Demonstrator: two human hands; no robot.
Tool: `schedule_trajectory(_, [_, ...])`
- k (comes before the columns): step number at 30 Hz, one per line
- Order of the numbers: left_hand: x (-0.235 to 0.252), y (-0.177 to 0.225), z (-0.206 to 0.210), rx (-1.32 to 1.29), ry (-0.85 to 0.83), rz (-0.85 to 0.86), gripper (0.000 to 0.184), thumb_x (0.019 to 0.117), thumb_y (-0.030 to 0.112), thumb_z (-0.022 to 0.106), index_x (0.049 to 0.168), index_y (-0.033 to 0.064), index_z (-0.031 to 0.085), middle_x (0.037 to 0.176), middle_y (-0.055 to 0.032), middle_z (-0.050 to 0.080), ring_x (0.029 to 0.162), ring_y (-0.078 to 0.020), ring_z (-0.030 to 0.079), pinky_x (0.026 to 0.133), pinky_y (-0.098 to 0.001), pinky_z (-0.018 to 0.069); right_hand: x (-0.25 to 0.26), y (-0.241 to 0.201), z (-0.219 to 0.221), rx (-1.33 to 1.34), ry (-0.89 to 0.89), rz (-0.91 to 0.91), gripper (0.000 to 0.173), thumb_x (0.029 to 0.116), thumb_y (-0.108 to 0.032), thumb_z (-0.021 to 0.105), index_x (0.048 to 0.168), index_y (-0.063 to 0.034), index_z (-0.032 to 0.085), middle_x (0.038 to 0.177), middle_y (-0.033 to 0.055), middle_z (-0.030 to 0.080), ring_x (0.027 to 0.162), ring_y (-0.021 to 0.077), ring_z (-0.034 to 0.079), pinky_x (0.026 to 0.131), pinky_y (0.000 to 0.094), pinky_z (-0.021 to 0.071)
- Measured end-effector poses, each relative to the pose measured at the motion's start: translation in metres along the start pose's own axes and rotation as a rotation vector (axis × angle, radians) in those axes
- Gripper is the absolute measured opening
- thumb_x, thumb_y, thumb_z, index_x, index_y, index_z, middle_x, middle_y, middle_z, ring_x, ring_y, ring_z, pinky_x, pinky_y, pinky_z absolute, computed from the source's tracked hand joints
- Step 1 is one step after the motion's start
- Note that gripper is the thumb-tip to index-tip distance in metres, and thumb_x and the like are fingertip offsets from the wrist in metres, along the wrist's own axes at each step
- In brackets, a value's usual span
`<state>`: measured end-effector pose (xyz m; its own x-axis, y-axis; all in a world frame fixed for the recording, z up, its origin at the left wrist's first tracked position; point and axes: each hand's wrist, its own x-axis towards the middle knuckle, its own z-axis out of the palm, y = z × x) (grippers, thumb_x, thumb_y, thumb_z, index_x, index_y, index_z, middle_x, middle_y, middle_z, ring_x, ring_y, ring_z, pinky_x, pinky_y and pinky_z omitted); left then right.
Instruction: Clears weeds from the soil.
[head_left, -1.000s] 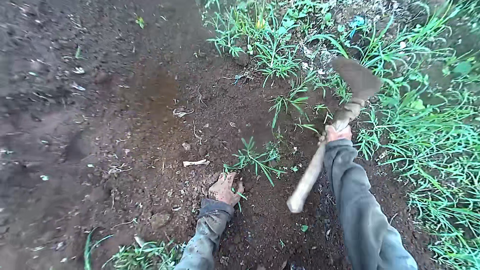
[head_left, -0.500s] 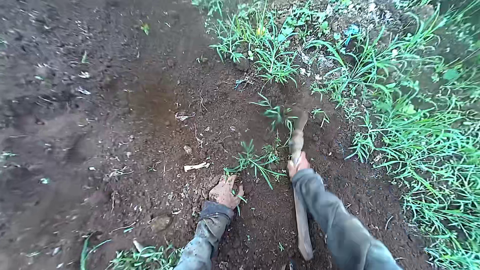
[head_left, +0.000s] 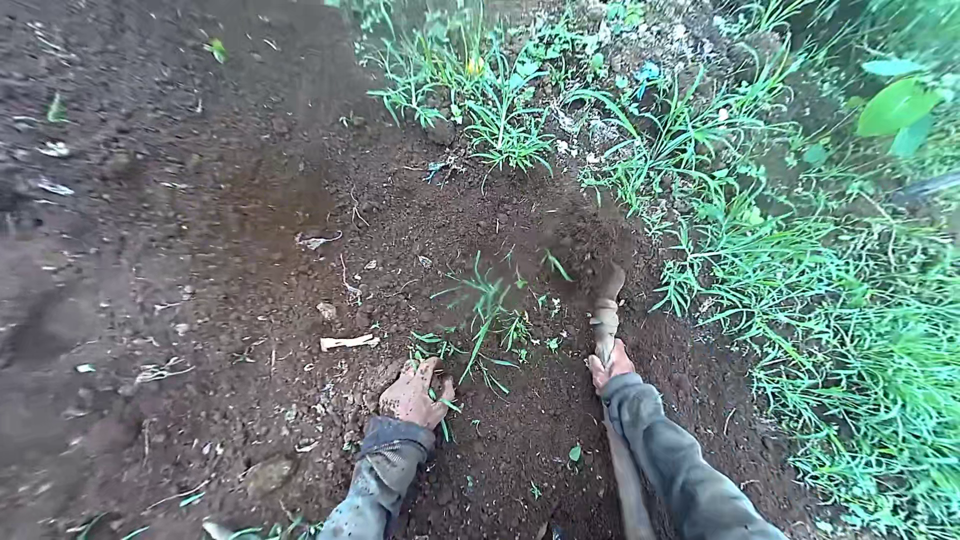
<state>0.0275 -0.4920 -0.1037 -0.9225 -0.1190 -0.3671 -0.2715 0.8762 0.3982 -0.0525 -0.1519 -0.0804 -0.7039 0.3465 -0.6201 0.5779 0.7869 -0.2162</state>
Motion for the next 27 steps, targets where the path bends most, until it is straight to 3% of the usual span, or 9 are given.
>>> schedule_trajectory(2, [-0.001, 0.001, -0.005, 0.002, -0.044, 0.004, 0.050, 0.0958, 0.039, 0.063, 0.137, 0.0095, 0.065, 0.134, -0.0251, 0.066, 0.113, -0.0442, 0.070, 0.092, -0.0628, 0.0554, -0.013, 0.023, -0.023, -0.154, -0.069, -0.052, 0.072, 0.1013, -0.024, 0.063, 0.157, 0.0016, 0.026, 0.130, 0.0299, 0.064, 0.120, 0.0426, 0.065, 0.104, 0.0575, 0.0496])
schedule_trajectory(5, [0.002, 0.010, -0.010, 0.007, -0.103, -0.044, 0.053, 0.0971, 0.042, 0.062, 0.139, 0.0097, 0.063, 0.137, -0.0251, 0.064, 0.118, -0.0445, 0.068, 0.095, -0.0642, 0.0533, 0.010, 0.010, -0.068, 0.061, 0.112, -0.060, 0.066, 0.1023, -0.021, 0.061, 0.155, 0.0045, 0.030, 0.129, 0.0316, 0.061, 0.112, 0.0415, 0.067, 0.098, 0.0572, 0.0528])
schedule_trajectory(8, [0.001, 0.010, -0.006, 0.004, -0.080, -0.094, 0.053, 0.0971, 0.044, 0.061, 0.139, 0.0124, 0.064, 0.137, -0.0220, 0.065, 0.119, -0.0423, 0.067, 0.096, -0.0639, 0.0532, 0.036, -0.032, -0.028, 0.399, 0.233, -0.048, 0.066, 0.0989, -0.017, 0.066, 0.151, 0.0036, 0.032, 0.115, 0.0288, 0.063, 0.088, 0.0379, 0.069, 0.079, 0.0557, 0.0591])
schedule_trajectory(12, [0.004, 0.008, -0.012, 0.012, -0.099, -0.074, 0.052, 0.0985, 0.042, 0.060, 0.141, 0.0115, 0.063, 0.139, -0.0217, 0.064, 0.120, -0.0418, 0.067, 0.097, -0.0620, 0.0532, -0.017, -0.020, 0.027, -0.090, -0.134, -0.026, 0.076, 0.0998, -0.023, 0.065, 0.159, 0.0007, 0.023, 0.135, 0.0286, 0.062, 0.123, 0.0395, 0.064, 0.106, 0.0535, 0.0496])
schedule_trajectory(15, [0.004, 0.009, -0.009, 0.012, -0.121, -0.055, 0.052, 0.0978, 0.043, 0.062, 0.140, 0.0113, 0.063, 0.138, -0.0229, 0.064, 0.119, -0.0429, 0.067, 0.096, -0.0633, 0.0532, -0.029, 0.011, -0.024, -0.179, -0.165, -0.081, 0.071, 0.1014, -0.024, 0.063, 0.157, 0.0000, 0.026, 0.130, 0.0298, 0.063, 0.117, 0.0419, 0.066, 0.102, 0.0570, 0.0512])
schedule_trajectory(18, [0.003, 0.008, -0.007, 0.003, -0.104, -0.090, 0.052, 0.0973, 0.043, 0.063, 0.140, 0.0122, 0.064, 0.138, -0.0226, 0.064, 0.118, -0.0427, 0.067, 0.095, -0.0631, 0.0535, 0.004, -0.020, -0.065, 0.018, 0.044, -0.093, 0.065, 0.1025, -0.020, 0.062, 0.154, 0.0043, 0.031, 0.128, 0.0332, 0.061, 0.112, 0.0442, 0.066, 0.098, 0.0598, 0.0517])
schedule_trajectory(20, [0.002, 0.009, -0.004, -0.008, -0.096, -0.120, 0.052, 0.0969, 0.042, 0.065, 0.140, 0.0139, 0.063, 0.139, -0.0225, 0.063, 0.118, -0.0427, 0.067, 0.095, -0.0639, 0.0532, 0.020, -0.057, -0.049, 0.141, 0.095, -0.085, 0.068, 0.0998, -0.017, 0.066, 0.154, 0.0044, 0.030, 0.129, 0.0335, 0.060, 0.112, 0.0446, 0.065, 0.098, 0.0598, 0.0521])
schedule_trajectory(24, [0.007, 0.007, -0.010, 0.021, -0.142, -0.105, 0.054, 0.0986, 0.046, 0.060, 0.143, 0.0158, 0.061, 0.143, -0.0206, 0.061, 0.120, -0.0406, 0.067, 0.097, -0.0611, 0.0535, -0.026, -0.045, 0.036, -0.098, -0.223, -0.112, 0.076, 0.0980, -0.020, 0.067, 0.158, 0.0001, 0.025, 0.135, 0.0291, 0.061, 0.121, 0.0403, 0.065, 0.104, 0.0556, 0.0509])
schedule_trajectory(27, [0.003, 0.006, -0.008, 0.010, -0.184, -0.110, 0.054, 0.0985, 0.043, 0.063, 0.144, 0.0154, 0.060, 0.143, -0.0211, 0.060, 0.120, -0.0410, 0.066, 0.097, -0.0629, 0.0530, -0.066, 0.014, 0.002, -0.276, -0.348, -0.159, 0.075, 0.0989, -0.022, 0.066, 0.158, 0.0013, 0.026, 0.129, 0.0307, 0.063, 0.117, 0.0434, 0.065, 0.102, 0.0588, 0.0506])
